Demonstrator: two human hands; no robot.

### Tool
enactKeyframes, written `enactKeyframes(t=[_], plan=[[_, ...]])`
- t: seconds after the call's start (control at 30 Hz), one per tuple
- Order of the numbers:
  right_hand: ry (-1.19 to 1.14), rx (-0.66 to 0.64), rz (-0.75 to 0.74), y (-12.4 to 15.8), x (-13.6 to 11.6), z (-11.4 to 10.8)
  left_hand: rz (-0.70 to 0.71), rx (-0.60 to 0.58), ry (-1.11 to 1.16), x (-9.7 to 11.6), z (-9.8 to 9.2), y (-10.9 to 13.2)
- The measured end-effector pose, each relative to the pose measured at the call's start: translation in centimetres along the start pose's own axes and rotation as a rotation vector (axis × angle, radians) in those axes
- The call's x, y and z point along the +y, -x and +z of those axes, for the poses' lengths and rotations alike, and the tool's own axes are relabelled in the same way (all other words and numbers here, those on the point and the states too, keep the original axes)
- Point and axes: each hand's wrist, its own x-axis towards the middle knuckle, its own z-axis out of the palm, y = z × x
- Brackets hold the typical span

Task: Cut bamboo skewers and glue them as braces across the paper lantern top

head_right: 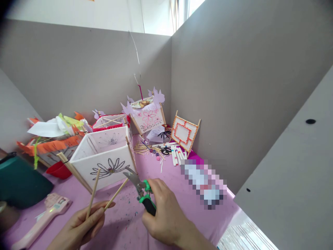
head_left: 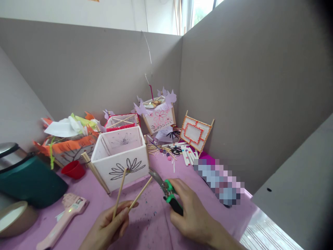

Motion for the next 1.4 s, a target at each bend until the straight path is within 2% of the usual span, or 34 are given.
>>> enactKeyframes(t=[0.23,0.5,0.67,0.9,1.13,1.4], plan=[[0.002,-0.013,0.011,0.0,-0.3,-0.3,-0.017,0.002,-0.015,-0.4,-0.3,-0.3],[-0.145,-0.02,0.044,0.1,1.3,1.1,-0.002,-0.005,-0.027,0.0,-0.2,-0.4],[-0.227,-0.015,0.079,-0.4,1.5,-0.1,0.027,0.029,0.046,0.6,-0.3,-0.4],[-0.129,-0.068,0.025,-0.3,0.4,-0.7,0.017,0.063,0.029,1.0,-0.1,-0.4],[-0.029,-0.09,0.001,-0.3,-0.4,-1.1,0.031,0.067,-0.006,0.0,-1.2,-0.4],[-0.02,-0.109,-0.003,-0.2,-0.6,-1.5,0.043,0.081,-0.019,0.1,-1.6,-0.2]])
